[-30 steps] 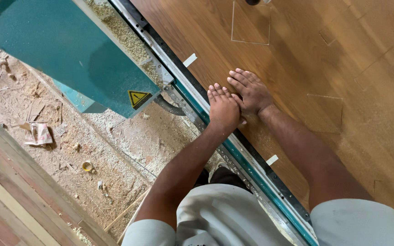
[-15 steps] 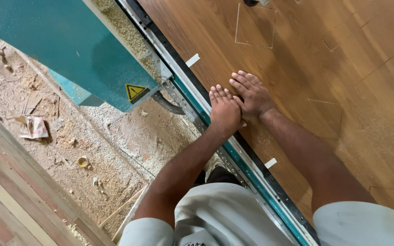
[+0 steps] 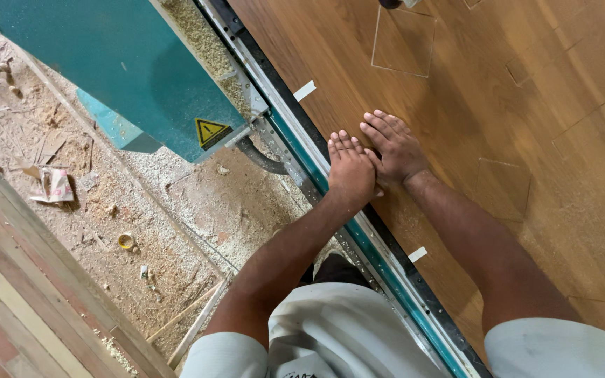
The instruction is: The person holds a large wood panel flat against the machine table with both hands, steadying and guiding it as a mounted router machine moves over the panel cutting into it. A second person's hands occasionally appear at the far edge of the panel assisting.
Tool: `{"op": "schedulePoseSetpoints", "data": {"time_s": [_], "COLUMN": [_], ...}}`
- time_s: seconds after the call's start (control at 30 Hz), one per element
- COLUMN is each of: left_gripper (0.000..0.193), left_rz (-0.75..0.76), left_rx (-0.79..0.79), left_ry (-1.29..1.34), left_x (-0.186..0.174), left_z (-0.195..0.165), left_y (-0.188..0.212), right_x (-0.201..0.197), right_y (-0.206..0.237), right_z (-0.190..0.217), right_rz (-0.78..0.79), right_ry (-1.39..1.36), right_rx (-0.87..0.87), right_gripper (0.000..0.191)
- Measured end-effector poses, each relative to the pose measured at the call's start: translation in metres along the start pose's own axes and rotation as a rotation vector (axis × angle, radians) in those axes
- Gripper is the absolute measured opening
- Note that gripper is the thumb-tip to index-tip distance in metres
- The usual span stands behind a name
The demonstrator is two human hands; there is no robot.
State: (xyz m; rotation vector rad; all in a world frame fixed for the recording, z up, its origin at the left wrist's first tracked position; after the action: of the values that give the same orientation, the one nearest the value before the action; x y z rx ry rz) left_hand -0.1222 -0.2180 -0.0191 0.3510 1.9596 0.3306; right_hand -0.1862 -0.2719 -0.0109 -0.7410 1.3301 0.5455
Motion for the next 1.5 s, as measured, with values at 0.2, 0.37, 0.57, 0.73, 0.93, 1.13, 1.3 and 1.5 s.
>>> {"op": "schedulePoseSetpoints", "data": {"time_s": [0.2, 0.37, 0.57, 0.73, 0.93, 1.13, 1.3, 1.5], "left_gripper": [0.129, 0.128, 0.128, 0.126, 0.125, 0.124, 0.123, 0.117], "left_rz": [0.001, 0.008, 0.020, -0.022, -0.060, -0.090, -0.016, -0.025], "left_rx": [0.000, 0.014, 0.004, 0.027, 0.041, 0.113, 0.150, 0.285], "left_ry": [-0.004, -0.012, -0.020, -0.030, -0.026, -0.011, -0.019, -0.001], "left_x": [0.000, 0.000, -0.001, -0.001, 0.003, 0.002, 0.004, -0.002], "left_z": [-0.001, -0.003, -0.004, -0.004, -0.004, -0.005, 0.003, 0.015], "left_y": [0.001, 0.001, 0.001, 0.003, 0.000, 0.007, 0.011, 0.025], "right_x": [-0.004, -0.006, -0.009, -0.008, -0.006, -0.007, -0.010, -0.007], "right_y": [0.000, -0.002, -0.005, -0.001, 0.002, 0.006, 0.008, 0.015], "right_z": [0.001, 0.003, 0.007, 0.004, 0.001, 0.001, 0.002, 0.004], "right_rz": [-0.009, -0.002, 0.012, 0.014, 0.003, -0.023, -0.056, -0.005], "right_ry": [-0.003, -0.003, 0.056, 0.026, 0.009, -0.021, -0.039, 0.021], "right_rx": [-0.002, -0.017, -0.012, 0.015, 0.013, 0.015, 0.014, 0.043], "right_gripper": [0.051, 0.052, 0.051, 0.050, 0.050, 0.052, 0.051, 0.052]}}
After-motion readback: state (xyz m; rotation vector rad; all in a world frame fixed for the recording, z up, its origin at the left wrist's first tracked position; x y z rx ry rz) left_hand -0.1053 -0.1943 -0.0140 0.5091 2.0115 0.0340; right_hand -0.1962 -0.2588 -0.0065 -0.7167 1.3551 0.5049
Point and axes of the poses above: each hand's wrist, its own y-axis away from the middle knuckle, its own x-axis out of the palm, z = x × y, the point moved 9 cm from there along -y, towards the middle knuckle, and after that the axes turned 15 degrees about y, right-handed, at the moved point
